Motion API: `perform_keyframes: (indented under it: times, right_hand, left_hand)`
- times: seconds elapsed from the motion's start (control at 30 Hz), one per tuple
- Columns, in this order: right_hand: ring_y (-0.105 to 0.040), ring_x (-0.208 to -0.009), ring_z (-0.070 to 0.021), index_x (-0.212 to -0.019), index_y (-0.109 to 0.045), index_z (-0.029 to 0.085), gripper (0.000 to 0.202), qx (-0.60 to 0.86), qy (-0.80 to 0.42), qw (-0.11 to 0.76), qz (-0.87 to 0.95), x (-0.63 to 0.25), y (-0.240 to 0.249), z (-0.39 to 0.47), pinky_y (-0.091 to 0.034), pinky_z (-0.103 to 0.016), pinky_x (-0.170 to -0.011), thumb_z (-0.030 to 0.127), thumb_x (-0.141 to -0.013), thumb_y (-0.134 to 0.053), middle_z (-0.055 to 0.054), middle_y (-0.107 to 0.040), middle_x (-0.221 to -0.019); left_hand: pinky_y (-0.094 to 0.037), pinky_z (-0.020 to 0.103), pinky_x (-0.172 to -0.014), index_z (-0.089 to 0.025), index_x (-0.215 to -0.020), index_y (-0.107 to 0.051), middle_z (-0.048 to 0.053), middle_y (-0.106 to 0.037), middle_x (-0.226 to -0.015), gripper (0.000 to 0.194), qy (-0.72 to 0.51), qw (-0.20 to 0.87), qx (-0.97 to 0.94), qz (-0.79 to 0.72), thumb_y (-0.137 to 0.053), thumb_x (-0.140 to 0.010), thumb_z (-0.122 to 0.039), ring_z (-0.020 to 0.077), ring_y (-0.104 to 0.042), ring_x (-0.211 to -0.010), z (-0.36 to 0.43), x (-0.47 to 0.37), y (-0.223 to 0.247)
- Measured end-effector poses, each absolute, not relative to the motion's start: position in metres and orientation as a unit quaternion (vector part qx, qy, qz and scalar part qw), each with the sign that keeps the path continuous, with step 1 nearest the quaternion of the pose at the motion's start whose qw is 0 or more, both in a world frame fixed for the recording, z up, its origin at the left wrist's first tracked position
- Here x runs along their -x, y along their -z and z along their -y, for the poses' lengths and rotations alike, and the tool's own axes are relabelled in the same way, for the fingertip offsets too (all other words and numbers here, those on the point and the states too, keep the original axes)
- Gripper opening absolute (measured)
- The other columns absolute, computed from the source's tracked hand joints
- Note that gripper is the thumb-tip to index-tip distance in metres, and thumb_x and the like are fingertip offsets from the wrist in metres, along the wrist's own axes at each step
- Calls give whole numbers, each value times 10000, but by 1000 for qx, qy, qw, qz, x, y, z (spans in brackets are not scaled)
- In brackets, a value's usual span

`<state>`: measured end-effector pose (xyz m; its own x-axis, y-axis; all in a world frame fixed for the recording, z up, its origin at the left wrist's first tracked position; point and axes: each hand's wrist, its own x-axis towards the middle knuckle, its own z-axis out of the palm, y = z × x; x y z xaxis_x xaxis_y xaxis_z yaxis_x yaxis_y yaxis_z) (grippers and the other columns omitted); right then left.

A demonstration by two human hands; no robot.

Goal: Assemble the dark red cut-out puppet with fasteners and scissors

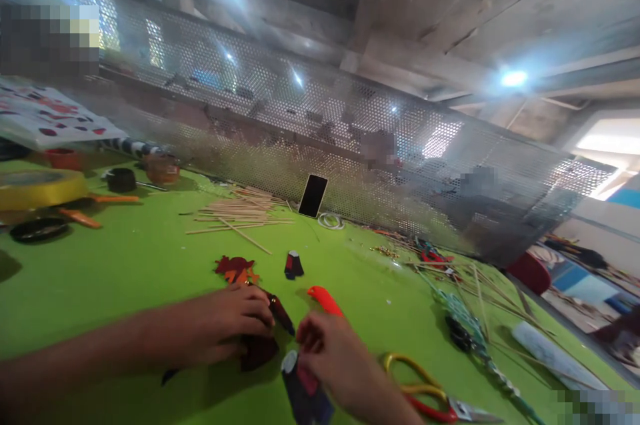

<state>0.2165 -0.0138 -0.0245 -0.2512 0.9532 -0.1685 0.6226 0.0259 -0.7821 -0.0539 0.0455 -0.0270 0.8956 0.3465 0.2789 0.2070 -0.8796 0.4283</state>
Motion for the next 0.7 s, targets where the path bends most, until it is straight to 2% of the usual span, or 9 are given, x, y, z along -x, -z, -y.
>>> perform_keyframes:
  times: [0.17, 0.33, 0.47, 0.57, 0.7]
  right_hand:
    - [-563, -566, -119, -751, -586, 192, 209, 595, -404, 193, 667, -187, 27, 13, -396, -231, -547, -9, -705, -619, 56, -591, -608]
    - [-581, -684, -135, -807, -674, 190, 258, 592, -372, 184, 691, -192, 16, 13, -422, -243, -619, -30, -676, -644, 21, -658, -748]
    - [-610, -702, -156, -826, -686, 210, 181, 569, -436, 204, 666, -207, 14, 16, -470, -270, -662, 71, -710, -690, 9, -675, -762]
    - [-640, -722, -168, -834, -683, 212, 109, 561, -468, 250, 635, -218, 20, 14, -499, -283, -695, 184, -737, -725, 7, -682, -758]
    - [-636, -704, -173, -806, -686, 201, 94, 581, -399, 246, 665, -217, 28, 12, -478, -277, -651, 138, -738, -698, -5, -685, -753]
  left_hand:
    - [-419, 351, -1120, -258, -1262, -714, 37, -708, -1277, 345, -164, 194, -956, -149, -683, -947, -120, 226, -615, -1222, -45, 52, 29]
    - [-425, 412, -1127, -263, -1304, -682, 56, -680, -1327, 502, -144, 239, -947, -161, -832, -826, -232, 279, -588, -1257, -47, 57, 22]
    - [-428, 433, -1126, -305, -1334, -668, 52, -676, -1337, 521, -140, 254, -942, -170, -811, -837, -238, 291, -584, -1265, -47, 59, 21]
    - [-439, 438, -1121, -303, -1350, -663, 56, -676, -1344, 525, -138, 250, -942, -174, -808, -848, -252, 296, -577, -1282, -46, 59, 21]
    - [-430, 452, -1135, -278, -1350, -662, 69, -682, -1351, 512, -132, 230, -950, -164, -807, -860, -258, 305, -583, -1285, -43, 57, 18]
